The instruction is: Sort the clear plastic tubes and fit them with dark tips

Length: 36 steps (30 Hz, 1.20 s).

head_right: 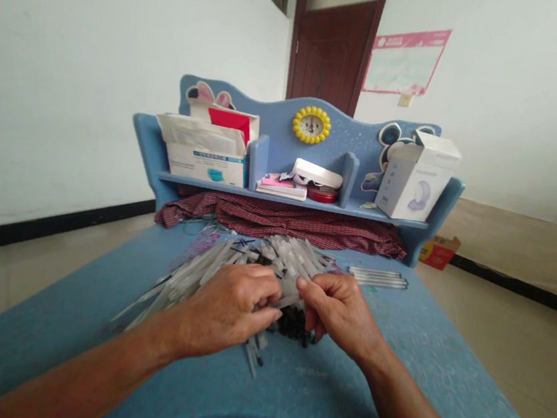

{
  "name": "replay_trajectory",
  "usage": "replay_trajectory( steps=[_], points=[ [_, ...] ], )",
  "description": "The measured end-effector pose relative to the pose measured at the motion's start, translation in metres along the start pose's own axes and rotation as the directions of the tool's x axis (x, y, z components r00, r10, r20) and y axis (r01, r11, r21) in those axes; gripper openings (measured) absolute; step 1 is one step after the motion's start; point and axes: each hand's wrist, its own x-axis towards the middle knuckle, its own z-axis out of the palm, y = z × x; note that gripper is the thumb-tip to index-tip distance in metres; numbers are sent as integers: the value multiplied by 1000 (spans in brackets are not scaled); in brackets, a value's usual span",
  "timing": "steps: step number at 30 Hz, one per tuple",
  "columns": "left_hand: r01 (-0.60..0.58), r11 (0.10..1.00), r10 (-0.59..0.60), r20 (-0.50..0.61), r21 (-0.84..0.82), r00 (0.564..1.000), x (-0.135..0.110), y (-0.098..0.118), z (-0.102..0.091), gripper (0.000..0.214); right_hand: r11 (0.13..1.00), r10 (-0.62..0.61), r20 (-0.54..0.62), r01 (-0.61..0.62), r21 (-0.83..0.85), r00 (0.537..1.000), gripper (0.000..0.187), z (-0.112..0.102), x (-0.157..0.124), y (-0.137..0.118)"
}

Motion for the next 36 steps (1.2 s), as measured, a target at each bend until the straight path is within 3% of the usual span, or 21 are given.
replay_trajectory(
  steps=[5, 12, 20, 25, 28, 31, 36],
  points=[
    [-8, 994, 19, -95, 112, 995, -1, 5, 2, 11, 1000, 14, -9, -14, 19, 1000, 48, 0, 0, 2],
    [-66, 924, 156, -215, 377, 964, -5, 14, 8, 13, 994, 87, -22, -85, 61, 996, 50, 2, 1, 2],
    [-54, 892, 171, -225, 449, 959, -4, 21, 9, 17, 959, 233, -6, -229, 167, 972, 50, 10, 4, 7],
    [-33, 913, 128, -209, 407, 970, -5, 16, 11, 16, 934, 266, 29, -265, 238, 964, 55, 11, 5, 11],
    [42, 942, 43, -243, 334, 969, -5, 9, 4, 12, 923, 213, 68, -223, 314, 975, 59, 8, 7, 13],
    [160, 961, -99, -257, 226, 961, -2, 3, -5, 11, 920, 133, 105, -162, 358, 986, 51, 7, 7, 14],
    [217, 975, -207, -159, 49, 965, 3, 5, -10, 12, 916, 34, 130, -83, 393, 991, 43, 13, 4, 13]
  ],
)
